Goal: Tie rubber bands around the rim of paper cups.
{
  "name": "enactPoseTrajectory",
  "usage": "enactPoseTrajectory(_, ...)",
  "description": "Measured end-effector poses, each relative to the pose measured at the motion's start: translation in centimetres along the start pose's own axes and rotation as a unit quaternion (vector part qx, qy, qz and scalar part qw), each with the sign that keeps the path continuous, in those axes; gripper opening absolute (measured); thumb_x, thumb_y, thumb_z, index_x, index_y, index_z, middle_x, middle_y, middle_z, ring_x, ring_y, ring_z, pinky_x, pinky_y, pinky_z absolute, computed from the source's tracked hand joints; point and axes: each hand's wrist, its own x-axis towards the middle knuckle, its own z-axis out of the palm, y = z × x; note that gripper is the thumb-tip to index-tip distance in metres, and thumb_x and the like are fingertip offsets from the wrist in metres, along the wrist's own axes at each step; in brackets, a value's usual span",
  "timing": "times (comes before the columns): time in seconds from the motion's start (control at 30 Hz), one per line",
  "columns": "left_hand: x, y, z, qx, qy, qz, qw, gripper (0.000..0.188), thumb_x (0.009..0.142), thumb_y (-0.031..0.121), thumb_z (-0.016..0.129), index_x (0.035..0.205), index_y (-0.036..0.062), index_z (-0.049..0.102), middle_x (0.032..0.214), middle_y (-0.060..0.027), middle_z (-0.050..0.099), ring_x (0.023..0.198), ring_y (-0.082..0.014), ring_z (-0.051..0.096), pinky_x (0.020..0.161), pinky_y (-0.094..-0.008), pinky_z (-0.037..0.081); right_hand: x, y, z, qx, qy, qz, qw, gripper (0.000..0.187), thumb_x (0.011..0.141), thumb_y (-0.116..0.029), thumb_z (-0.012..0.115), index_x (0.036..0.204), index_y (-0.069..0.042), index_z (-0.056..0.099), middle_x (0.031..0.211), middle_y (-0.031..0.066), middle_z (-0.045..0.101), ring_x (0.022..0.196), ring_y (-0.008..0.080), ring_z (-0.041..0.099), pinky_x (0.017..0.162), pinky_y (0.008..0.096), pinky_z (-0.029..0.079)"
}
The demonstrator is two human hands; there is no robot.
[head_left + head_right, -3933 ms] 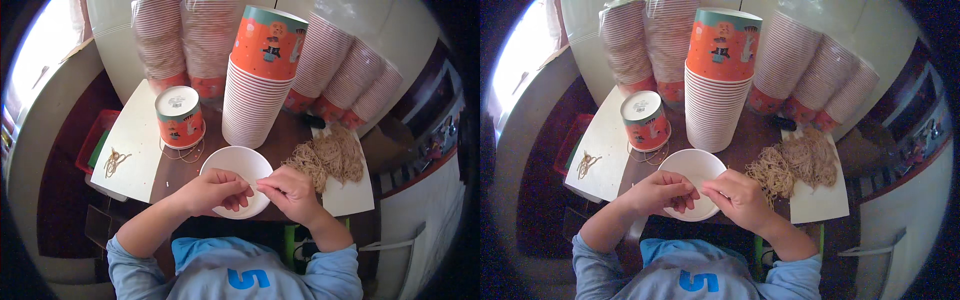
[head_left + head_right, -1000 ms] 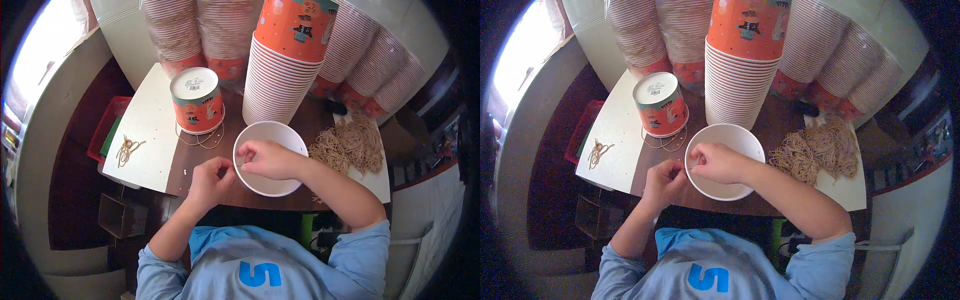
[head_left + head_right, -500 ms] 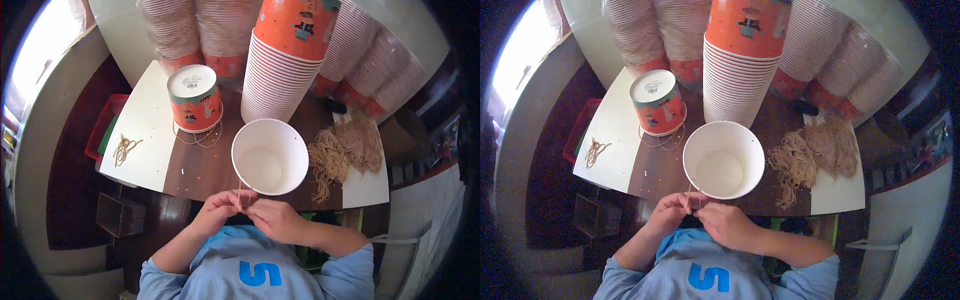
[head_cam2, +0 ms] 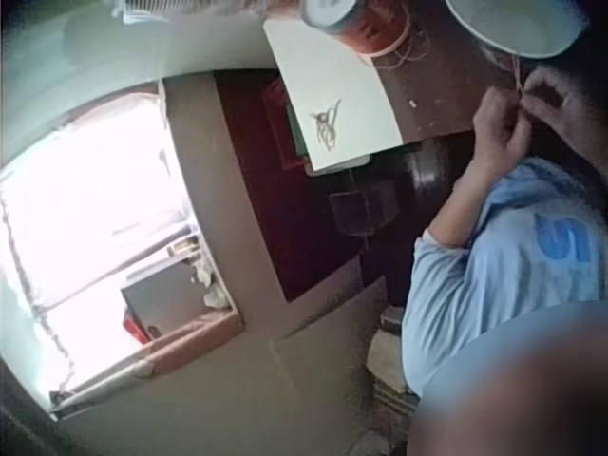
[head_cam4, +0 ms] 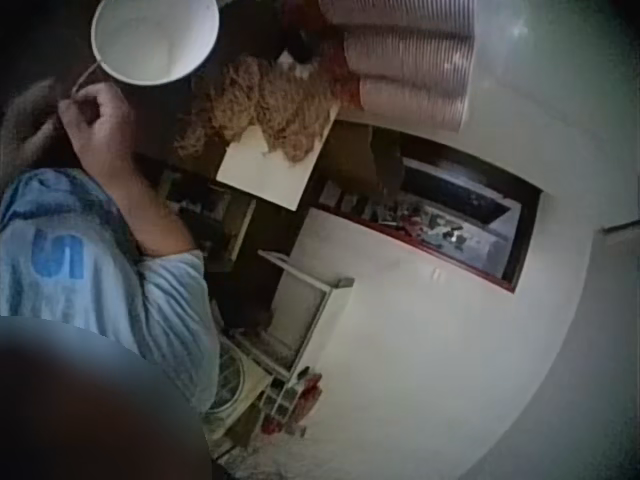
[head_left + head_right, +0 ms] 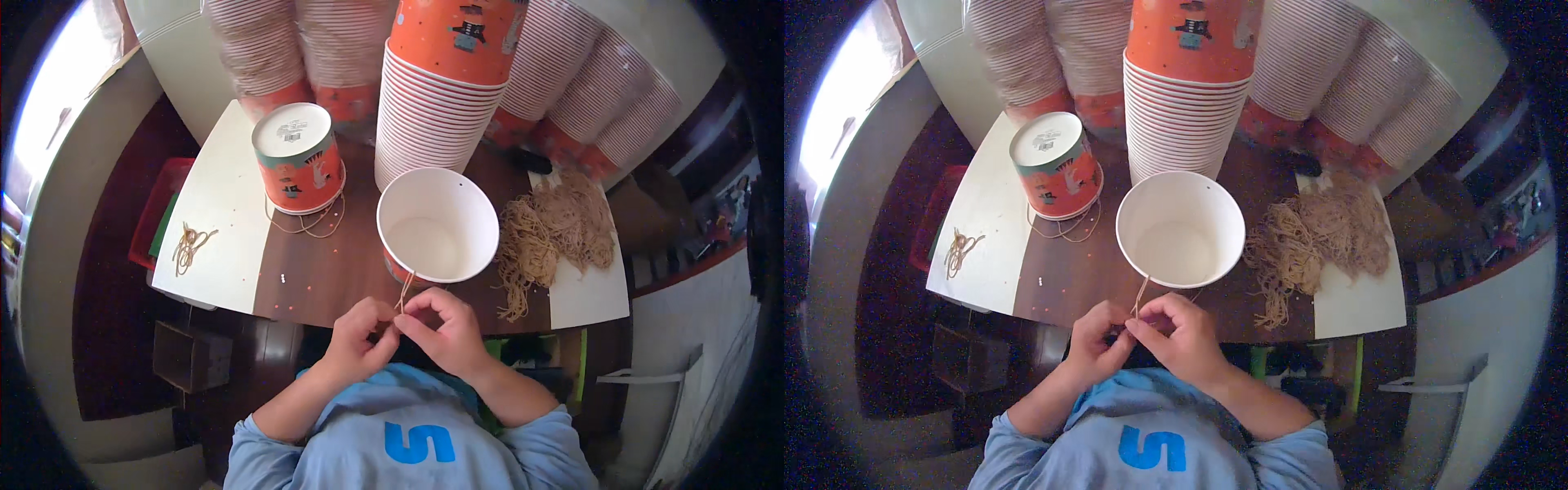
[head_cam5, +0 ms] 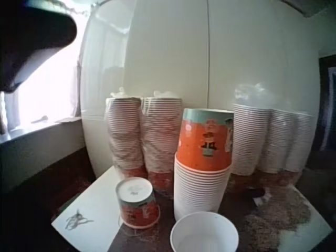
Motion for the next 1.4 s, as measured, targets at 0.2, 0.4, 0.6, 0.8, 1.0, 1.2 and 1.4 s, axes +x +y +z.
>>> enactPoseTrajectory(0.2,-0.5,0.3,-0.3,0.019,0.013,-0.07,0.997,0.023,0.076,-0.001,0.06,0.098,0.0003,0.055,0.08,-0.0066,0.056,0.063,-0.0089,0.052,0.054,-0.0227,0.044,0.0,1.2,-0.2,-0.022,0.016,-0.051,0.998,0.007,0.081,-0.004,0.066,0.085,0.0,0.062,0.083,0.0062,0.064,0.074,0.0121,0.061,0.066,0.0246,0.049)
enactPoseTrajectory(0.4,2.6,1.1,0.0,0.105,-0.013,0.018,0.994,0.033,0.072,0.0,0.062,0.104,0.0011,0.057,0.078,-0.0104,0.058,0.063,-0.0215,0.059,0.057,-0.031,0.05,-0.1,1.3,-0.5,-0.086,-0.001,-0.128,0.988,0.008,0.08,-0.003,0.066,0.086,0.0,0.062,0.084,0.0081,0.064,0.073,0.0158,0.063,0.065,0.0265,0.05)
enactPoseTrajectory(0.6,1.9,-0.6,0.2,0.204,-0.072,0.027,0.976,0.036,0.071,-0.001,0.064,0.106,0.0043,0.06,0.083,-0.0119,0.059,0.066,-0.0244,0.061,0.059,-0.0345,0.051,0.0,1.5,-1.1,-0.103,0.021,-0.115,0.988,0.007,0.079,-0.003,0.066,0.085,-0.001,0.061,0.084,0.0097,0.063,0.072,0.0181,0.063,0.063,0.0281,0.05)
enactPoseTrajectory(0.8,1.4,-2.3,1.4,0.28,0.188,0.252,0.907,0.024,0.068,-0.003,0.071,0.091,0.0049,0.067,0.083,-0.0093,0.058,0.063,-0.0194,0.057,0.055,-0.0281,0.049,0.5,2.4,-0.3,-0.311,0.098,-0.243,0.913,0.014,0.075,-0.002,0.067,0.088,-0.003,0.06,0.085,0.0106,0.062,0.073,0.0267,0.061,0.062,0.0359,0.049)
enactPoseTrajectory(1.0,1.3,-2.0,1.8,0.159,0.231,0.049,0.959,0.013,0.076,-0.001,0.069,0.089,0.0032,0.066,0.083,-0.0078,0.058,0.066,-0.0122,0.057,0.055,-0.0228,0.046,1.9,4.1,1.4,-0.369,0.157,-0.284,0.871,0.018,0.075,-0.004,0.067,0.092,-0.003,0.062,0.089,0.0095,0.062,0.075,0.0284,0.061,0.064,0.0373,0.05)
enactPoseTrajectory(1.2,1.1,-1.6,1.7,-0.184,0.208,-0.168,0.946,0.005,0.085,0.006,0.063,0.085,0.001,0.063,0.078,-0.0027,0.061,0.067,-0.0089,0.055,0.062,-0.0213,0.045,3.4,3.7,2.1,-0.115,0.06,-0.191,0.973,0.015,0.081,-0.002,0.061,0.096,0.001,0.064,0.094,0.0115,0.064,0.084,0.0249,0.065,0.073,0.0317,0.051)
enactPoseTrajectory(1.4,0.5,-1.9,0.0,-0.295,0.179,-0.218,0.913,0.008,0.085,0.006,0.063,0.086,-0.0017,0.064,0.083,-0.0047,0.065,0.072,-0.0075,0.057,0.068,-0.0213,0.046,3.6,4.0,2.0,0.09,-0.064,-0.118,0.987,0.019,0.087,-0.004,0.056,0.104,0.001,0.064,0.094,0.0084,0.066,0.087,0.0164,0.063,0.077,0.0273,0.05)
